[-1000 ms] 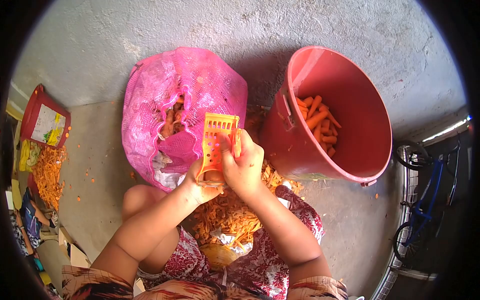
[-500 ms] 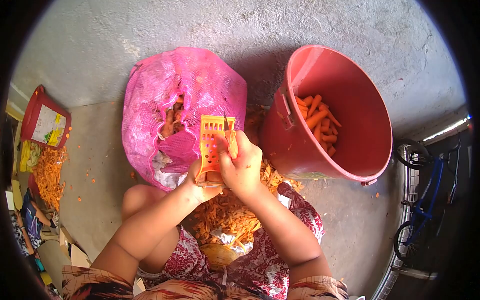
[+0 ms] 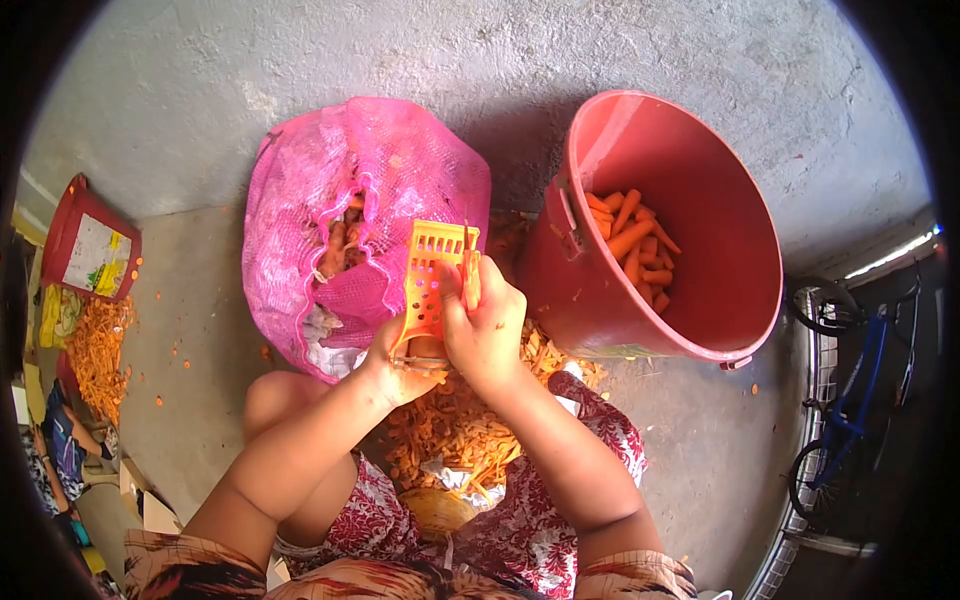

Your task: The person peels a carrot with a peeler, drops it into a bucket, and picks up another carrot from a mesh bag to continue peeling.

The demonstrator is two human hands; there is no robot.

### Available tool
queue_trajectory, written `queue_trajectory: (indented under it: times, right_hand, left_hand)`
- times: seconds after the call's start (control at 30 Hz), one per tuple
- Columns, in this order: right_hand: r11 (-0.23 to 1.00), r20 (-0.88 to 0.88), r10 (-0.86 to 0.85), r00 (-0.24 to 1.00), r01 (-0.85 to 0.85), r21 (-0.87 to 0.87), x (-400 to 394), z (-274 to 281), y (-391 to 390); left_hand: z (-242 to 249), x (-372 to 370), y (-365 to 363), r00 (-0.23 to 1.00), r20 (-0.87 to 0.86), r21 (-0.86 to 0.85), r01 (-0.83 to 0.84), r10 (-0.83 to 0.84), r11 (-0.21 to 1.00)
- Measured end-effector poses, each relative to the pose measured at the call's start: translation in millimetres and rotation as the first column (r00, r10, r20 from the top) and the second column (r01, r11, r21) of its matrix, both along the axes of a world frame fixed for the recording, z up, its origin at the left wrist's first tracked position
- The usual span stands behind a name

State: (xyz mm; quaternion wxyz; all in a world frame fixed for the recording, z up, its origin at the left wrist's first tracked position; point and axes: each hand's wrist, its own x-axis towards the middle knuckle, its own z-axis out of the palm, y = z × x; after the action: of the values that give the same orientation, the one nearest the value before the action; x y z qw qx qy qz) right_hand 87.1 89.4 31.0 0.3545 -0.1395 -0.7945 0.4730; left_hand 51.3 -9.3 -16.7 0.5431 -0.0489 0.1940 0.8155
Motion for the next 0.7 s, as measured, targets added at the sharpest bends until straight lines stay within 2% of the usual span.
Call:
queue_trajectory:
  times: [0.1, 0.17, 0.27, 0.3, 0.33, 0.4, 0.47, 0.5, 0.53, 0.6, 0.7]
  right_hand:
    - [1.0, -0.004, 0.001, 1.0, -0.001, -0.017, 0, -7, -2]
    - [0.996, -0.011, -0.085, 0.996, 0.084, -0.027, -4, -7, 3]
    - [0.958, -0.019, -0.285, 0.958, 0.284, -0.045, -18, -9, 34]
    - [0.922, -0.024, -0.326, 0.945, 0.312, -0.228, -25, -18, 52]
    - [0.869, 0.063, -0.374, 0.925, 0.373, -0.325, -25, -9, 60]
    - [0.884, 0.053, -0.314, 0.948, 0.312, -0.349, -20, 4, 61]
    - [0.883, 0.077, -0.225, 0.971, 0.236, -0.405, -18, -1, 51]
    - [0.916, 0.069, -0.164, 0.984, 0.177, -0.36, -15, 1, 41]
    - [0.936, 0.063, -0.103, 0.993, 0.118, -0.333, -12, -1, 34]
    - [0.966, 0.023, -0.076, 0.997, 0.08, -0.248, -8, 0, 18]
    - [0.963, -0.014, -0.03, 0.999, 0.025, -0.267, -5, 0, 7]
  left_hand:
    - [-4, 0, -3, 1.0, -0.014, -0.007, 0.022, -0.022, 1.0]
    - [-5, 3, -7, 0.999, -0.036, 0.006, 0.031, -0.031, 1.0]
    - [-18, 0, -5, 0.984, 0.012, 0.249, 0.169, -0.177, 0.954]
    - [-3, 7, -6, 0.985, -0.003, 0.064, 0.17, -0.17, 0.983]
    - [10, 12, -7, 0.972, -0.124, -0.038, 0.198, -0.201, 0.98]
    - [12, 11, -9, 0.965, -0.135, -0.096, 0.215, -0.226, 0.972]
    - [-6, 4, -5, 0.985, -0.054, -0.035, 0.159, -0.161, 0.987]
    - [-13, -2, -4, 0.986, 0.023, 0.037, 0.164, -0.165, 0.986]
    - [-5, -4, -5, 0.995, 0.016, -0.091, 0.103, -0.102, 0.991]
    - [2, -11, -6, 0.996, -0.013, 0.009, 0.087, -0.087, 0.996]
    - [5, -6, -1, 0.997, -0.076, 0.053, -0.002, 0.006, 0.999]
